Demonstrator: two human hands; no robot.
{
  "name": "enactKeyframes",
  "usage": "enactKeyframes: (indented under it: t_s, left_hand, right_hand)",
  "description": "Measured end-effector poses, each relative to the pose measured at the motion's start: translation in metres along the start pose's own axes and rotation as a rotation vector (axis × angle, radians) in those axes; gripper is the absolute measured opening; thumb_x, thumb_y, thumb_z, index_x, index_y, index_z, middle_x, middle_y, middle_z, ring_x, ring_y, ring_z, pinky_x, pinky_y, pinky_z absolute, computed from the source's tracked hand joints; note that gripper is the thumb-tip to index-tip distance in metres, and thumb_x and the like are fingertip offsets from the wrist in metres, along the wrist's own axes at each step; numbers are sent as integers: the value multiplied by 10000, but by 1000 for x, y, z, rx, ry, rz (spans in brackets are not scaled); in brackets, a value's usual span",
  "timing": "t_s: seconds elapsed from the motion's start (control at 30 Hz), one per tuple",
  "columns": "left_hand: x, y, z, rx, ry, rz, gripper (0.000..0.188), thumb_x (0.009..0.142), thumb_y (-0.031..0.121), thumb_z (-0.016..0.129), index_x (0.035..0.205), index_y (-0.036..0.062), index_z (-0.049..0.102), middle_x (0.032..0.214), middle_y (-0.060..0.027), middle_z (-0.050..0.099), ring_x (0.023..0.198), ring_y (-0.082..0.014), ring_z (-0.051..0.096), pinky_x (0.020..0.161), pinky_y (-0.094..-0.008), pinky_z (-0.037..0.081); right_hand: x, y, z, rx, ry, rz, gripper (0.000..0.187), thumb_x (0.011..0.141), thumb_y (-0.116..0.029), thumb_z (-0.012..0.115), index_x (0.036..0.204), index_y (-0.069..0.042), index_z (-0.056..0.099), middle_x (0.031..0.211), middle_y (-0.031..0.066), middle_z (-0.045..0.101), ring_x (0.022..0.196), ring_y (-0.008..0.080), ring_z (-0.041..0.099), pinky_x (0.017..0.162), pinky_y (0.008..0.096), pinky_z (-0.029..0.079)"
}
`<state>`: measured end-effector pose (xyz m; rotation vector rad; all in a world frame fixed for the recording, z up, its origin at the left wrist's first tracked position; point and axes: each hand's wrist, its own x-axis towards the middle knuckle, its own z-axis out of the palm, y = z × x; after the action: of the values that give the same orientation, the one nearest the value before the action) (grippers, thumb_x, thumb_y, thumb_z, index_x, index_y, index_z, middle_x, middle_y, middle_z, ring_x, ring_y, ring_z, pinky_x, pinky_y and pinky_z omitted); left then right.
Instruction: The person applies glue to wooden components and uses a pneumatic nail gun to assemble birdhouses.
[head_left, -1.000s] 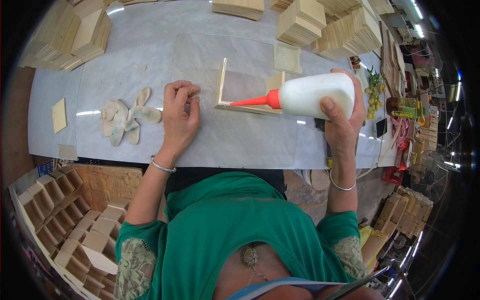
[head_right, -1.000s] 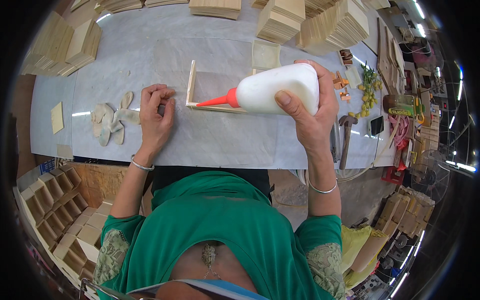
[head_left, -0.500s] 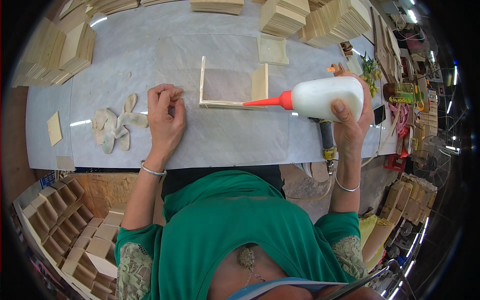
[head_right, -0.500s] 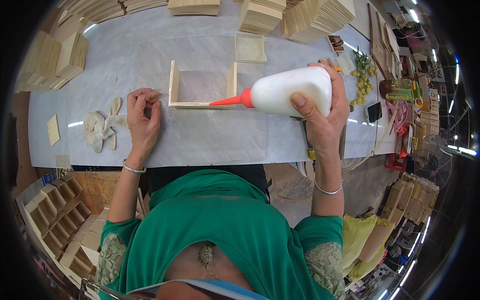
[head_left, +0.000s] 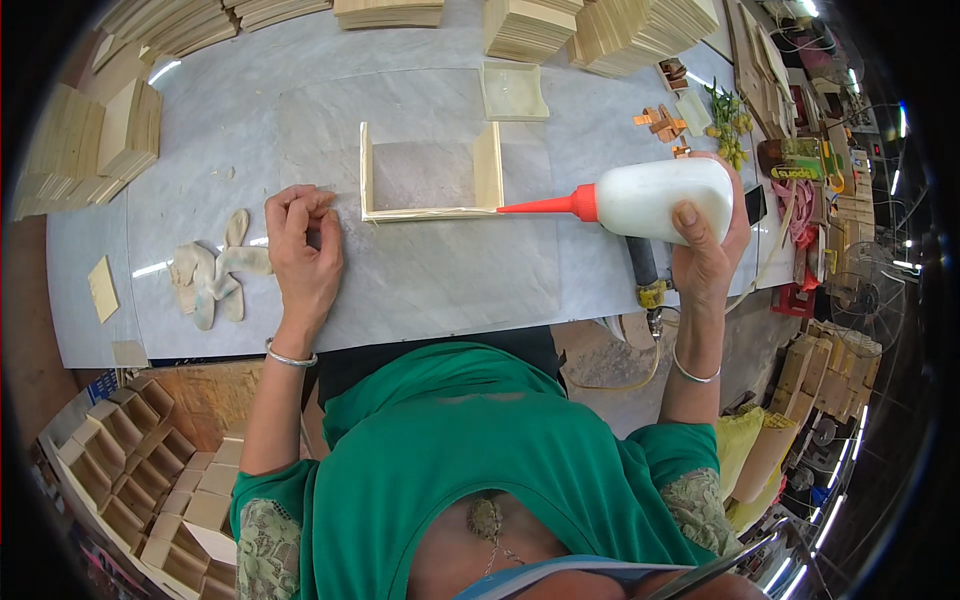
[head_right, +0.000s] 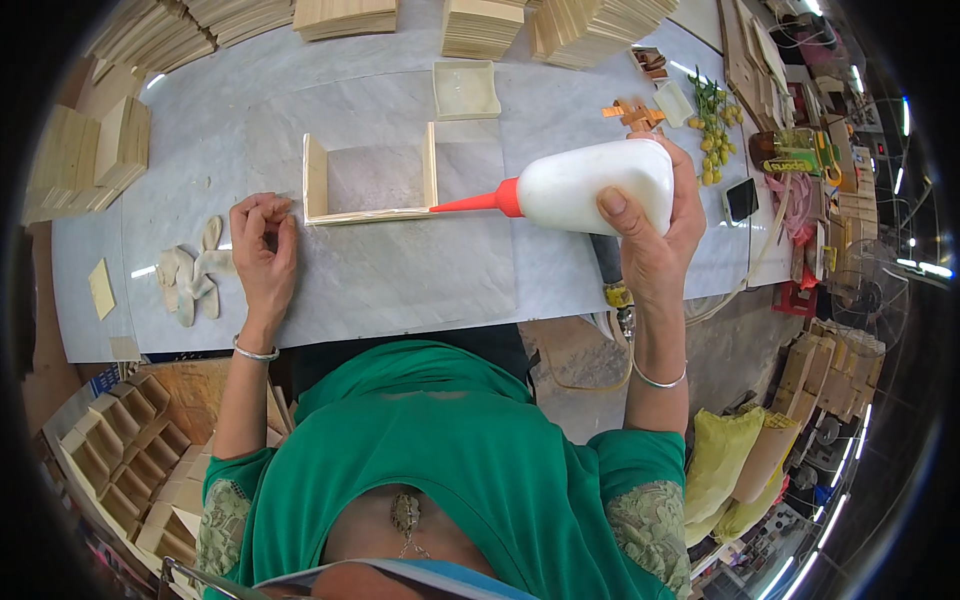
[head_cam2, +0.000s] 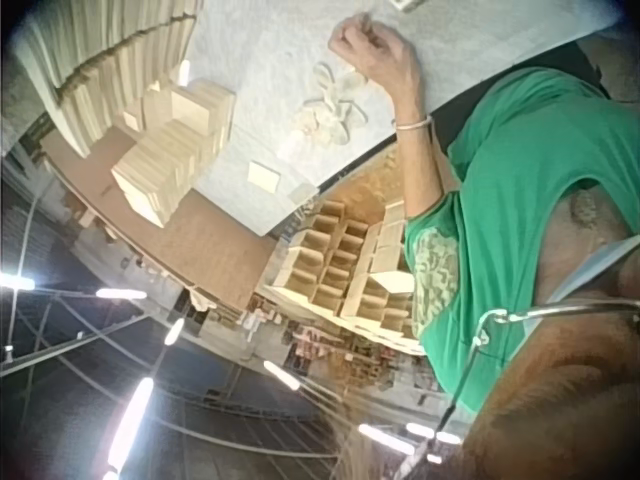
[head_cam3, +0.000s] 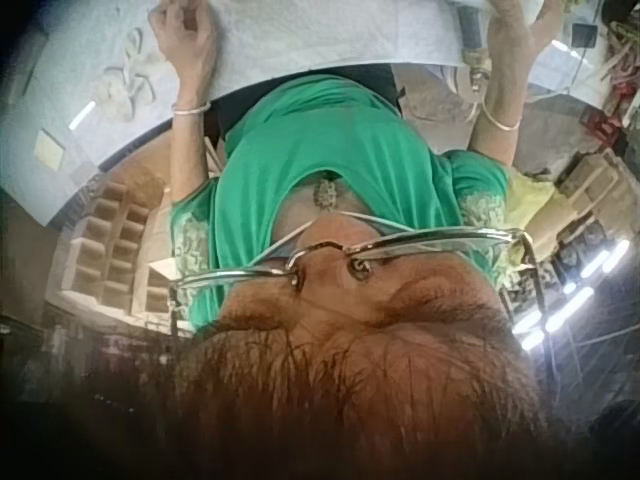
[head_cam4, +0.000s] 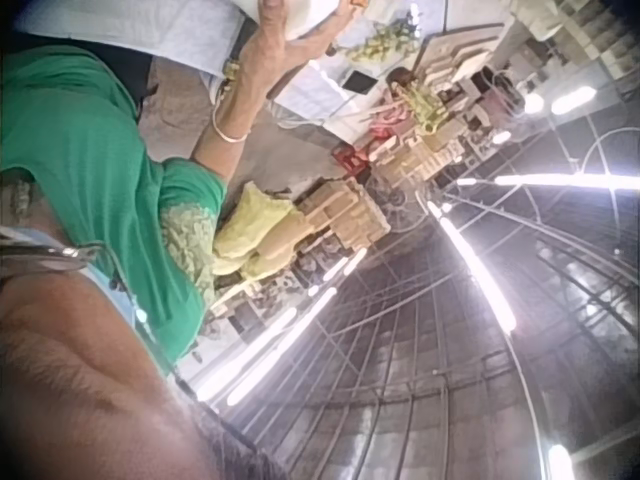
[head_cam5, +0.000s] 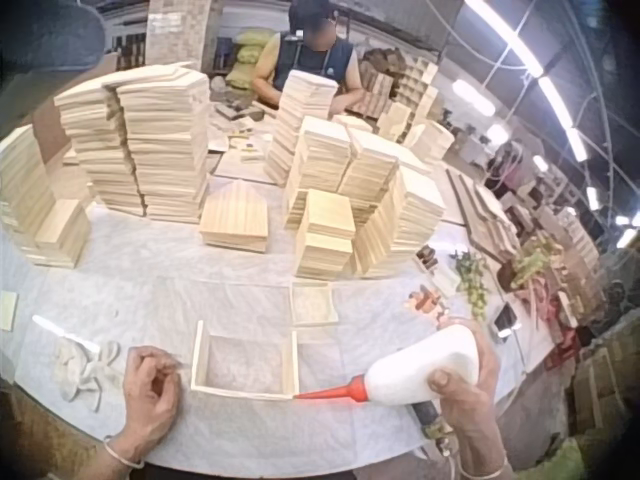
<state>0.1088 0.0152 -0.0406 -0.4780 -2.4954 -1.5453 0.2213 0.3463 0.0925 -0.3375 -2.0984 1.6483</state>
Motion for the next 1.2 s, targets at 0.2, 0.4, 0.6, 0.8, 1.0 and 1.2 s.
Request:
enactKeyframes:
  t_s: [0.2,0.4,0.6,0.8,1.0,1.2]
  left_hand:
    - [1,-1,1,4,-2,13,165,825,-63,569,978,-15,606,1067,-103,505,765,-127,576,652,-233,492]
    - [0,0,-1,18,1,-18,154,828,-52,584,974,-8,609,1070,-102,508,744,-121,556,643,-237,480]
    - [-2,0,0,47,10,1,145,831,-42,592,969,-5,608,1066,-113,517,743,-141,563,656,-244,483]
    - [-2,1,1,44,18,22,151,828,-54,590,970,-6,605,1066,-114,519,756,-143,571,664,-246,481]
    - [4,3,1,44,-1,7,146,828,-60,584,963,-6,604,1059,-107,516,757,-139,568,661,-242,479]
    - [7,10,-5,119,25,74,133,816,-57,584,941,-12,595,1032,-121,517,777,-177,555,662,-266,474]
  right_hand:
    - [7,0,0,11,25,-12,676,726,-246,797,1244,38,470,1105,117,564,1029,204,566,914,333,456]
    - [17,2,6,16,31,-23,651,734,-232,792,1235,41,479,1101,118,566,1022,197,568,920,333,453]
    - [31,5,8,39,31,-49,633,749,-211,784,1240,46,478,1108,129,581,1030,199,569,923,330,452]
    - [48,14,10,142,26,-35,539,736,-120,802,1179,5,521,1038,68,588,934,148,589,845,284,486]
    - [64,14,16,134,52,-74,500,746,-106,790,1159,6,531,1026,62,587,923,138,583,834,276,484]
    - [75,35,11,191,67,-63,517,797,-162,742,1212,26,497,1069,91,581,986,172,573,891,311,459]
